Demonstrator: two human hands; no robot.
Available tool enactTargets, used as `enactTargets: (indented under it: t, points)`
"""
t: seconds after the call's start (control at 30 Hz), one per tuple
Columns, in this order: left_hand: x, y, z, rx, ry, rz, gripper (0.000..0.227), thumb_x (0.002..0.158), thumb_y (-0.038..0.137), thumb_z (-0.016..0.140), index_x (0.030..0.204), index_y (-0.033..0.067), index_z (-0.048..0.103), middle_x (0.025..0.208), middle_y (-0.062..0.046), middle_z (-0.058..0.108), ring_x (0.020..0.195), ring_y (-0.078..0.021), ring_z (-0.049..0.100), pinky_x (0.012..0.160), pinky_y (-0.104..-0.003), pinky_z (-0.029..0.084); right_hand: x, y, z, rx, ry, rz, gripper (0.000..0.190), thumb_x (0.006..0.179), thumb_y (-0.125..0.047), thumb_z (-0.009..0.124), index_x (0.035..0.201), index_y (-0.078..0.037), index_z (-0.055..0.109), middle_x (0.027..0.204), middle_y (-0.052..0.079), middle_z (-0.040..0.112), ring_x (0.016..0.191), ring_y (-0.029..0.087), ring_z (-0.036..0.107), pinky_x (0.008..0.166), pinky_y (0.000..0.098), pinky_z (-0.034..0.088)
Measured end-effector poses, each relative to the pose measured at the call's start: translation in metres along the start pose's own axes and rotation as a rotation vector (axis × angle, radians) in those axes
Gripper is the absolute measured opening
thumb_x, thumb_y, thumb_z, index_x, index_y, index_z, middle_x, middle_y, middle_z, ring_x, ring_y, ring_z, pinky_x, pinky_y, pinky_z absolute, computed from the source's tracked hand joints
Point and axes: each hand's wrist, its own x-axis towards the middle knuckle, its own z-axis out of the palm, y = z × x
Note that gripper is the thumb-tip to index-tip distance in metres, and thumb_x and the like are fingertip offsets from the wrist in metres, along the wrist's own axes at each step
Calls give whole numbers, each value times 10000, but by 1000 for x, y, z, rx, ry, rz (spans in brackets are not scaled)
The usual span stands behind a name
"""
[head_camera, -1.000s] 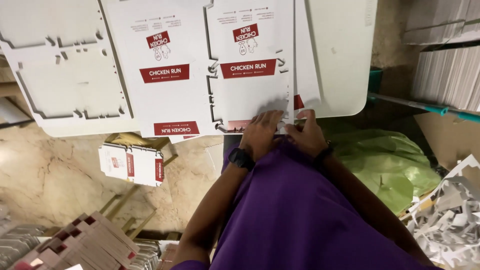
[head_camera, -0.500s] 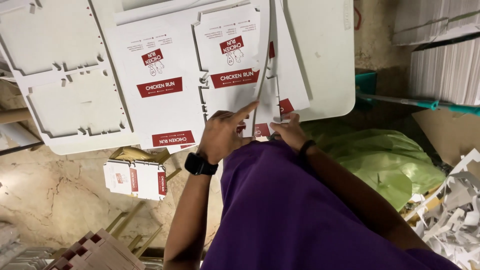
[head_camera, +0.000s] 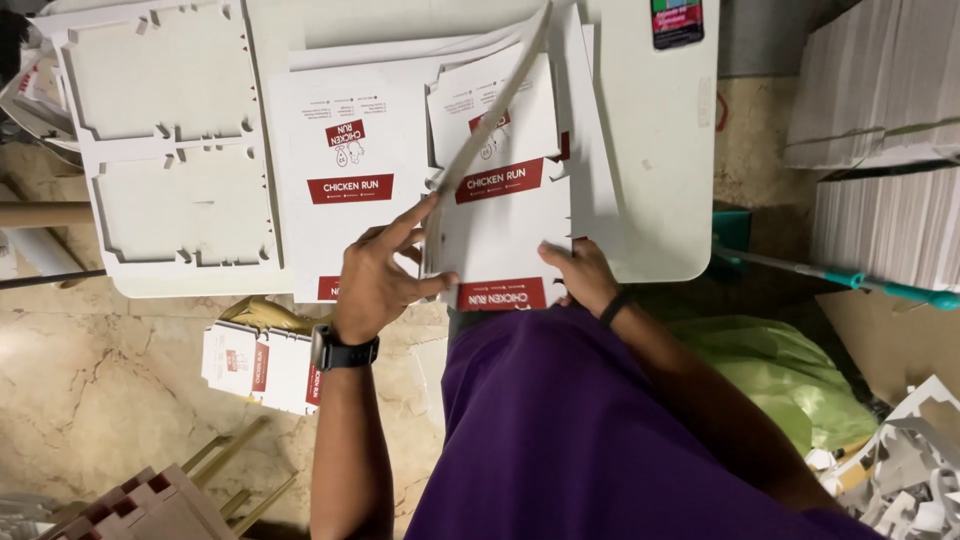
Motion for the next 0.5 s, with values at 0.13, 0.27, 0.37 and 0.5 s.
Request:
enactTargets:
  t: [0.13,0.27,0.37,0.5]
  points:
    - [-7,-2,-6,-30,71,12,945,606,188,974,1466,145,584,918,-128,802,662,-286,750,927,-403,511,-33,-42,-35,35,0,-216,347,937,-219,766,644,-73,652,537,52,559,465,119,538,334,267,450]
    - [-13,-16,30,-21,41,36,987,575,216,990,1473,170,581,888,-197,786,689,-357,751,924,-446,523,-67,-34,-93,-102,30,-245,282,914,-209,766,703,-30,711,607,54,590,579,140,505,449,325,472]
    - [-15,-20,66,30,-43,4,1049,595,199,970,1532,186,496,952,-191,780,742,-342,758,920,-444,535,-69,24,-154,-49,143,-178,249,880,-212,776,718,-28,730,537,90,576,459,148,527,376,303,463]
    - [-21,-13,114,248,-242,66,1321,589,333,1003,1623,265,183,1239,-99,515,1120,-258,461,880,-456,446,-102,76,-219,-1154,454,-884,203,1013,-154,693,1203,-204,745,1158,192,763,984,332,738,799,398,561]
